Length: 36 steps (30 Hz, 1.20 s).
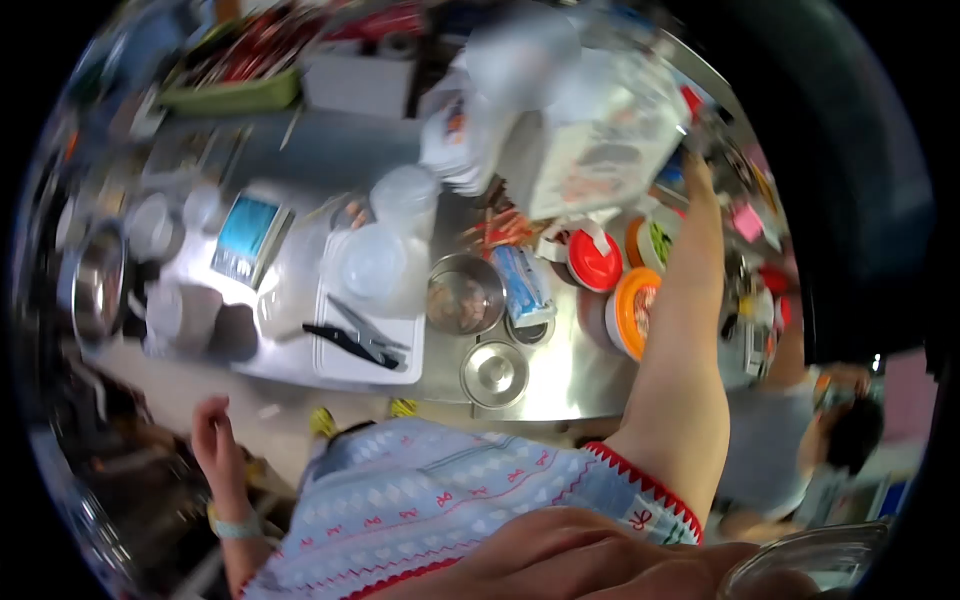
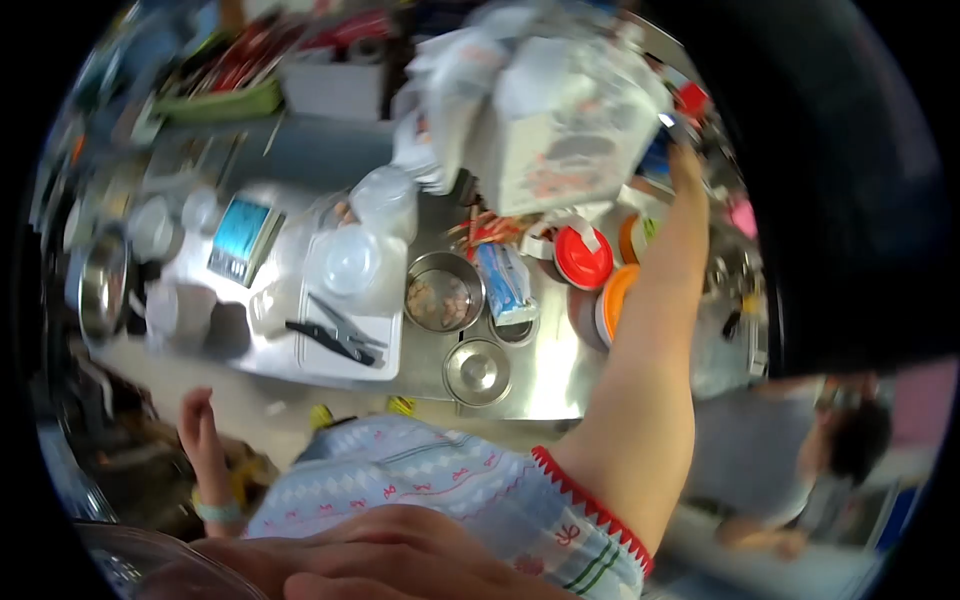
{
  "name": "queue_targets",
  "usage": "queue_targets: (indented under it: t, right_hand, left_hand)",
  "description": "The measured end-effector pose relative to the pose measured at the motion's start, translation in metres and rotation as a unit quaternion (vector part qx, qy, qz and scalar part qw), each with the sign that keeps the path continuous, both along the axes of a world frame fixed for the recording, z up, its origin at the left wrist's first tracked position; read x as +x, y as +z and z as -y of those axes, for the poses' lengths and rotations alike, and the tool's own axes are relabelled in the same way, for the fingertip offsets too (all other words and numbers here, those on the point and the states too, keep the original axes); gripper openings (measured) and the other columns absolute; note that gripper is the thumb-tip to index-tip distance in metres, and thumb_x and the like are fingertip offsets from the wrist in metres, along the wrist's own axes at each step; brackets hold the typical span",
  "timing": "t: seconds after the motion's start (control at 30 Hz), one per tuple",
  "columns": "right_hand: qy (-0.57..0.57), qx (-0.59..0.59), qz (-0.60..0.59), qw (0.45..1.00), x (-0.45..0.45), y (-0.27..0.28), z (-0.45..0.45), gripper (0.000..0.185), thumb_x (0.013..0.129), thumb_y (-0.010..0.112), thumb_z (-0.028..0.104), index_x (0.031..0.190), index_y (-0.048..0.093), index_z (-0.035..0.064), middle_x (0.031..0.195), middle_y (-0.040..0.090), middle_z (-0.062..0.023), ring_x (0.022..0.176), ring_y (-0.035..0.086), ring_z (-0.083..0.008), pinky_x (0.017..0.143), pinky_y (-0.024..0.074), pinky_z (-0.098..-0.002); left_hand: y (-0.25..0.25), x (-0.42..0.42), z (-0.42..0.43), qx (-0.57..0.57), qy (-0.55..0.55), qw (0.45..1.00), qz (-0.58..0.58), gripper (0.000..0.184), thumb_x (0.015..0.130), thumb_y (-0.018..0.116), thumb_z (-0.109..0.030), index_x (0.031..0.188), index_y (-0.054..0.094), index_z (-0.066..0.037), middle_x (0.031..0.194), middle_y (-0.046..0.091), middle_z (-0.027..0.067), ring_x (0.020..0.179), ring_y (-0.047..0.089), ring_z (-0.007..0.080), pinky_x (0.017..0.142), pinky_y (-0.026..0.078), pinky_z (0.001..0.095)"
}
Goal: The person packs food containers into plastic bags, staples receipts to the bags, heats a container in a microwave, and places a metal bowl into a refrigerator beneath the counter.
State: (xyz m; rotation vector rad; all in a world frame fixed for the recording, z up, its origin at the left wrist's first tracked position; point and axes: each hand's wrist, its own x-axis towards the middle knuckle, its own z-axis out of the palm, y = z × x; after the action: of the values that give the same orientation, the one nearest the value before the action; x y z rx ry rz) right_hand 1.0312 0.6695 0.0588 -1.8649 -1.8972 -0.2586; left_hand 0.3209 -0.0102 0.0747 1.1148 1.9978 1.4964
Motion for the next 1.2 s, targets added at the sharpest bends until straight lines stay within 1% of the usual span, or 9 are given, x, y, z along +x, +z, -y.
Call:
queue_targets:
  t: [0.07, 0.27, 0.67, 0.9, 1.0, 1.07, 1.1, 1.17, 1.2]
  right_hand:
    - [-0.036, -0.104, 0.020, 0.994, -0.004, 0.004, -0.026, 0.037, 0.087, 0.049, 0.028, 0.117, 0.062, 0.0098, 0.121, 0.060, -0.0229, 0.115, 0.055, -0.0365, 0.099, 0.0402, -0.0421]
    - [0.036, -0.121, 0.059, 0.990, -0.061, -0.014, -0.038, 0.036, 0.087, 0.049, 0.025, 0.115, 0.062, 0.0065, 0.117, 0.061, -0.0227, 0.110, 0.056, -0.0347, 0.094, 0.0421, -0.0412]
    - [-0.005, -0.076, 0.014, 0.997, -0.075, -0.026, 0.024, 0.033, 0.087, 0.047, 0.018, 0.110, 0.061, -0.0001, 0.110, 0.062, -0.0221, 0.100, 0.059, -0.0311, 0.086, 0.0457, -0.0393]
    - [0.023, 0.129, -0.127, 0.983, -0.088, -0.032, 0.173, 0.031, 0.086, 0.047, 0.014, 0.108, 0.061, -0.0039, 0.105, 0.063, -0.0218, 0.094, 0.060, -0.0290, 0.081, 0.0479, -0.0382]
    - [0.068, 0.138, -0.127, 0.980, -0.135, -0.041, 0.288, 0.031, 0.086, 0.046, 0.012, 0.107, 0.061, -0.0056, 0.104, 0.063, -0.0217, 0.091, 0.060, -0.0281, 0.079, 0.0488, -0.0378]
    - [0.110, 0.042, -0.162, 0.980, -0.199, -0.056, 0.366, 0.030, 0.086, 0.046, 0.011, 0.106, 0.061, -0.0067, 0.102, 0.063, -0.0216, 0.090, 0.061, -0.0275, 0.077, 0.0494, -0.0375]
    - [0.115, -0.034, -0.315, 0.941, -0.274, -0.051, 0.409, 0.028, 0.084, 0.047, 0.011, 0.103, 0.061, -0.0034, 0.101, 0.063, -0.0178, 0.089, 0.059, -0.0254, 0.079, 0.0482, -0.0357]
    - [0.057, -0.118, -0.619, 0.774, -0.425, -0.042, 0.494, 0.024, 0.079, 0.048, 0.009, 0.097, 0.062, 0.0033, 0.099, 0.061, -0.0102, 0.088, 0.057, -0.0211, 0.082, 0.0458, -0.0320]
    - [0.140, -0.166, -0.562, 0.798, -0.474, -0.062, 0.514, 0.022, 0.081, 0.050, 0.010, 0.097, 0.062, 0.0020, 0.099, 0.060, -0.0102, 0.088, 0.056, -0.0207, 0.085, 0.0443, -0.0321]
  left_hand:
    - [-0.008, -0.004, 0.006, -0.011, 0.000, 1.000, 0.016, 0.020, 0.090, 0.045, 0.007, 0.103, 0.058, 0.000, 0.105, 0.059, 0.0064, 0.099, 0.053, 0.0143, 0.091, 0.040, 0.0258]
    - [-0.001, 0.003, 0.013, -0.026, 0.034, 0.999, -0.020, 0.022, 0.083, 0.048, 0.006, 0.100, 0.061, -0.001, 0.101, 0.060, 0.0051, 0.093, 0.055, 0.0138, 0.083, 0.044, 0.0259]
    - [-0.014, -0.044, 0.025, -0.109, 0.029, 0.990, -0.084, 0.016, 0.087, 0.053, -0.001, 0.100, 0.061, -0.005, 0.101, 0.060, 0.0034, 0.095, 0.055, 0.0140, 0.074, 0.043, 0.0254]
    - [-0.054, -0.155, 0.035, -0.131, 0.169, 0.935, -0.282, 0.043, 0.083, 0.066, -0.016, 0.122, 0.052, -0.005, 0.125, 0.052, 0.0176, 0.119, 0.049, 0.0341, 0.100, 0.040, 0.0384]
    - [-0.089, -0.228, 0.027, -0.109, 0.231, 0.878, -0.404, 0.047, 0.085, 0.068, -0.022, 0.125, 0.051, -0.004, 0.125, 0.052, 0.0171, 0.113, 0.052, 0.0296, 0.087, 0.047, 0.0396]
    - [-0.102, -0.260, 0.017, -0.122, 0.213, 0.917, -0.316, 0.044, 0.086, 0.068, -0.023, 0.122, 0.054, -0.003, 0.119, 0.056, 0.0149, 0.109, 0.054, 0.0260, 0.086, 0.047, 0.0363]
    - [-0.107, -0.275, 0.012, -0.133, 0.199, 0.944, -0.227, 0.041, 0.087, 0.068, -0.024, 0.119, 0.056, -0.002, 0.114, 0.059, 0.0127, 0.105, 0.056, 0.0224, 0.085, 0.047, 0.0331]
    - [-0.112, -0.298, 0.009, -0.123, 0.140, 0.976, -0.113, 0.034, 0.088, 0.068, -0.024, 0.113, 0.059, -0.003, 0.104, 0.061, 0.0079, 0.097, 0.057, 0.0170, 0.081, 0.047, 0.0293]
    - [-0.118, -0.311, 0.008, -0.111, 0.096, 0.989, 0.004, 0.028, 0.089, 0.068, -0.024, 0.107, 0.062, -0.003, 0.094, 0.063, 0.0031, 0.088, 0.057, 0.0116, 0.077, 0.047, 0.0255]
